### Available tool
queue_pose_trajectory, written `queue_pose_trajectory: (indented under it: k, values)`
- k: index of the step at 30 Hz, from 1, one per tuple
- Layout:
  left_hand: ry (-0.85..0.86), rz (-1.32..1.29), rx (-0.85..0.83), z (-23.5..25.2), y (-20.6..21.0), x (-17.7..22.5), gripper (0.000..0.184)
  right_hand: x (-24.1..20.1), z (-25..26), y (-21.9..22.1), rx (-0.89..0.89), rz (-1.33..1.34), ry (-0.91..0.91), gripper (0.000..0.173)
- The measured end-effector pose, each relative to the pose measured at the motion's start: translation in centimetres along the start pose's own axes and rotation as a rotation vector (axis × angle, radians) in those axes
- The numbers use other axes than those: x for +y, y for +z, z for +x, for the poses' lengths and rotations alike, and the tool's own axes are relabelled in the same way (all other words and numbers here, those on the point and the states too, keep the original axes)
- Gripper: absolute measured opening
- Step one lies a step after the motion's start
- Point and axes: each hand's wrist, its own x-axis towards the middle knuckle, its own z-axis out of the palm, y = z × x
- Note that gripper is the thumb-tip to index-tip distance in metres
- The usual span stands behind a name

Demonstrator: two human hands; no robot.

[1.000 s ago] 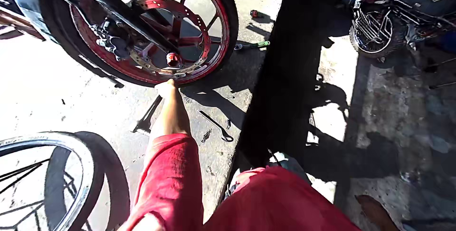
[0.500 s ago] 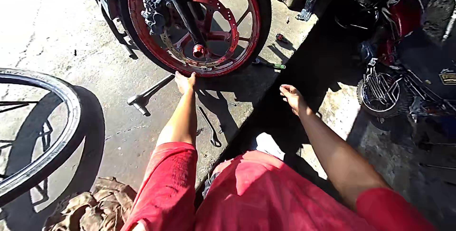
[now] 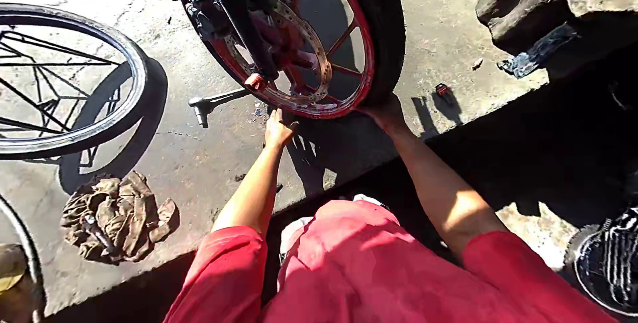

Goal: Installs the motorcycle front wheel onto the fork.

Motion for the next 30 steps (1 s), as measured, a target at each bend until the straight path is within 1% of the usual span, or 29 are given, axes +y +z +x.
queue_pose_trajectory:
  k: [1,3,5,7,8,9,10,12,13,15,16,17,19,20,21,22,23,25,26,28,30]
  values:
    - [0.038,0.052,0.034,-1.7,1.2,1.4,0.09,-0.6,0.5,-1.0,-0.005,-0.042,-0.008,0.075]
    - [0.128,0.063,0.105,-4.0,4.0,4.3,0.101,-2.3,1.5,-2.1,0.003,-0.056,-0.051,0.08]
    - [0.194,0.044,0.148,-5.0,6.8,6.7,0.115,-3.5,1.8,-2.4,-0.035,0.06,-0.058,0.091]
    - [0.208,-0.028,0.185,-5.1,8.8,8.7,0.126,-2.4,1.7,-2.1,-0.082,0.171,-0.094,0.109]
    - [0.199,-0.035,0.188,-5.0,9.2,9.6,0.129,-1.2,1.7,-1.7,-0.096,0.215,-0.1,0.113]
    - [0.183,-0.009,0.189,-4.9,9.2,10.3,0.131,-0.1,1.8,-1.1,-0.102,0.236,-0.112,0.112]
    - [0.169,0.041,0.198,-4.6,9.1,10.8,0.131,0.6,2.0,-0.6,-0.101,0.242,-0.126,0.108]
    - [0.139,0.139,0.199,-4.2,9.4,10.8,0.13,0.7,2.2,-0.9,-0.102,0.135,-0.116,0.095]
    - [0.13,0.166,0.187,-3.9,9.3,10.5,0.126,0.2,2.5,-1.3,-0.103,0.058,-0.115,0.089]
    - [0.201,0.181,0.207,-3.5,9.1,9.9,0.107,-1.6,3.2,-2.7,-0.11,-0.05,-0.122,0.081]
    - [0.249,0.185,0.202,-3.2,8.8,9.9,0.099,-3.1,3.8,-3.4,-0.117,-0.084,-0.13,0.081]
    - [0.274,0.195,0.158,-3.1,8.2,10.2,0.094,-4.9,4.6,-4.2,-0.134,-0.101,-0.121,0.085]
    - [0.33,0.207,0.083,-3.0,6.9,11.4,0.087,-8.2,5.8,-5.6,-0.208,-0.055,-0.073,0.102]
    - [0.366,0.2,0.076,-3.2,6.6,11.9,0.086,-9.1,5.9,-5.9,-0.218,0.001,-0.096,0.11]
    - [0.401,0.18,0.084,-3.5,6.6,12.4,0.088,-9.0,5.6,-5.9,-0.206,0.068,-0.153,0.118]
    - [0.425,0.141,0.089,-3.6,6.5,13.0,0.09,-8.3,5.1,-5.5,-0.191,0.121,-0.202,0.122]
    - [0.435,0.087,0.085,-3.8,6.3,13.8,0.092,-6.9,4.4,-4.8,-0.189,0.159,-0.215,0.122]
    - [0.434,-0.02,0.064,-3.8,5.9,14.9,0.094,-3.8,3.1,-3.4,-0.17,0.229,-0.168,0.107]
    - [0.421,-0.051,0.053,-3.6,5.7,15.2,0.093,-2.9,3.1,-2.9,-0.141,0.224,-0.18,0.099]
    - [0.397,-0.087,0.044,-3.8,5.6,15.5,0.09,-2.7,3.8,-2.5,-0.092,0.188,-0.269,0.087]
    - [0.395,-0.094,0.04,-4.1,5.5,16.1,0.089,-3.5,4.6,-2.9,-0.088,0.164,-0.33,0.078]
